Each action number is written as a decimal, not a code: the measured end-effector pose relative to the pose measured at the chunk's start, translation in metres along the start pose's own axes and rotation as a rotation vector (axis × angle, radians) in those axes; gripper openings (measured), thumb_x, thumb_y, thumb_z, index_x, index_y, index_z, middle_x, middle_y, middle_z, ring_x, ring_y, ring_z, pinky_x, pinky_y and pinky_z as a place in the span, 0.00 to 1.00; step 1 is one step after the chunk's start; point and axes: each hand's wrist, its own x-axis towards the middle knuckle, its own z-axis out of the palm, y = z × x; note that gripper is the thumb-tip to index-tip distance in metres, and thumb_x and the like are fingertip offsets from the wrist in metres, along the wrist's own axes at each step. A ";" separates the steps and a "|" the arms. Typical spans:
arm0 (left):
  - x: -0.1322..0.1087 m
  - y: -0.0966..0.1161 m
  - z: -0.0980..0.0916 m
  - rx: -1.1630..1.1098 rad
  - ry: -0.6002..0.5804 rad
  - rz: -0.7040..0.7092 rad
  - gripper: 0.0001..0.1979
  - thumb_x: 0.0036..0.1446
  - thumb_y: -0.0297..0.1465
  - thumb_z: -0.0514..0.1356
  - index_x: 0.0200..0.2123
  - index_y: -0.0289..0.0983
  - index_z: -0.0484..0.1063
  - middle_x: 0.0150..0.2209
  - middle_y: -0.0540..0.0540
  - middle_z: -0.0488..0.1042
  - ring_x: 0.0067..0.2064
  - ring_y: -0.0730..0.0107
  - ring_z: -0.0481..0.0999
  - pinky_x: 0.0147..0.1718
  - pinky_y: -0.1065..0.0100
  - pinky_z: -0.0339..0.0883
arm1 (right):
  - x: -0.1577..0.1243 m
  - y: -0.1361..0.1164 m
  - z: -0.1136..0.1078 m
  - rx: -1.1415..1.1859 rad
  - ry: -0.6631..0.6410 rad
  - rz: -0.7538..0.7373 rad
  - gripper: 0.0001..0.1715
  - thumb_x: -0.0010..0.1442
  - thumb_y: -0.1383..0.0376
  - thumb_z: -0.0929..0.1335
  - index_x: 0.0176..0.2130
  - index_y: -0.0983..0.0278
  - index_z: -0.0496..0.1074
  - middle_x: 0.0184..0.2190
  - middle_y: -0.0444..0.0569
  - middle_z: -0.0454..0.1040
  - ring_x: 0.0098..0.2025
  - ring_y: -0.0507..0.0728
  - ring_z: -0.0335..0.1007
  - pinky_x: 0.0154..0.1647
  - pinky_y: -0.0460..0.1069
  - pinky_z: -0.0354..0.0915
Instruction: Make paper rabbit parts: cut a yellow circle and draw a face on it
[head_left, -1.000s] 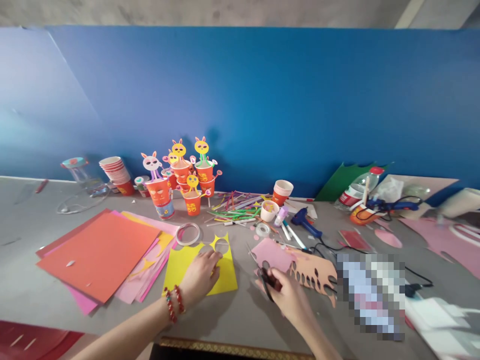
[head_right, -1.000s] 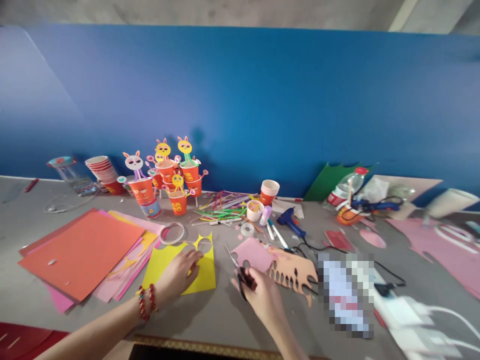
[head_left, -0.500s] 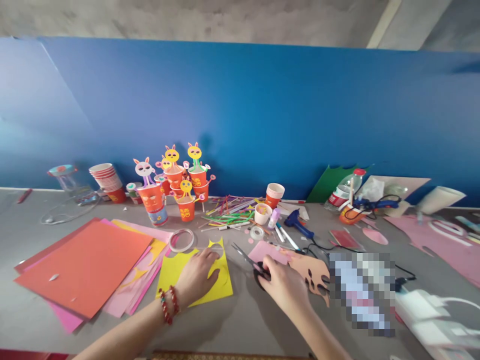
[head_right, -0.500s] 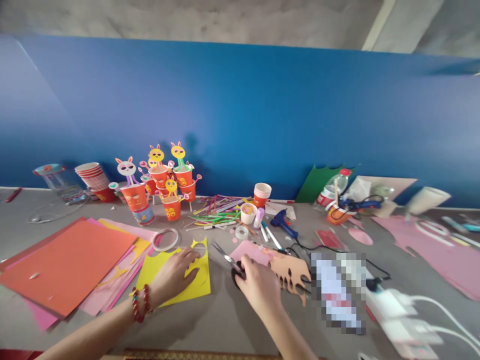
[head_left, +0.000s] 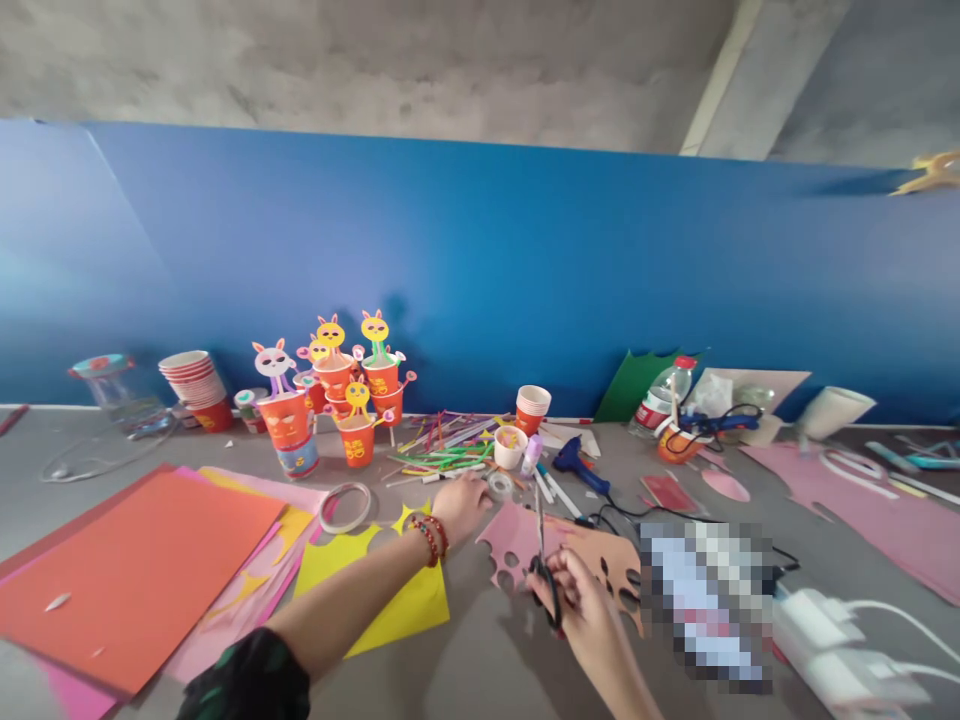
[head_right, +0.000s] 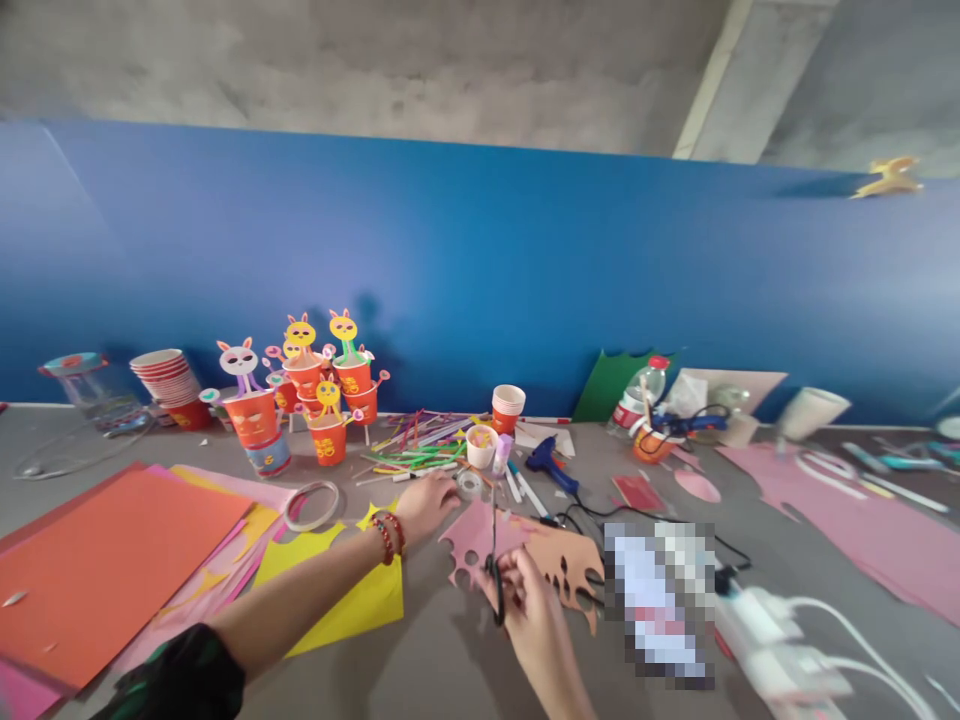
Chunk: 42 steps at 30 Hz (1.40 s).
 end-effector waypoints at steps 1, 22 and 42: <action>0.002 0.001 0.003 0.001 0.005 -0.017 0.14 0.66 0.36 0.60 0.52 0.35 0.71 0.52 0.41 0.73 0.49 0.60 0.76 0.48 0.54 0.73 | -0.006 0.003 -0.002 0.038 -0.028 0.049 0.29 0.54 0.38 0.70 0.30 0.58 0.62 0.21 0.43 0.73 0.15 0.52 0.65 0.14 0.45 0.59; -0.057 -0.032 -0.030 -0.739 0.110 -0.036 0.09 0.58 0.35 0.62 0.32 0.35 0.70 0.29 0.48 0.76 0.31 0.69 0.77 0.34 0.68 0.71 | 0.023 -0.031 0.000 0.129 -0.197 0.090 0.24 0.51 0.45 0.72 0.34 0.62 0.69 0.25 0.47 0.76 0.20 0.53 0.67 0.22 0.47 0.64; -0.119 -0.028 -0.036 -1.273 0.314 -0.173 0.21 0.56 0.48 0.65 0.30 0.35 0.67 0.26 0.50 0.71 0.26 0.76 0.68 0.30 0.72 0.64 | 0.038 -0.025 0.068 0.009 -0.532 -0.085 0.27 0.58 0.40 0.67 0.29 0.60 0.63 0.25 0.42 0.65 0.26 0.53 0.62 0.25 0.45 0.59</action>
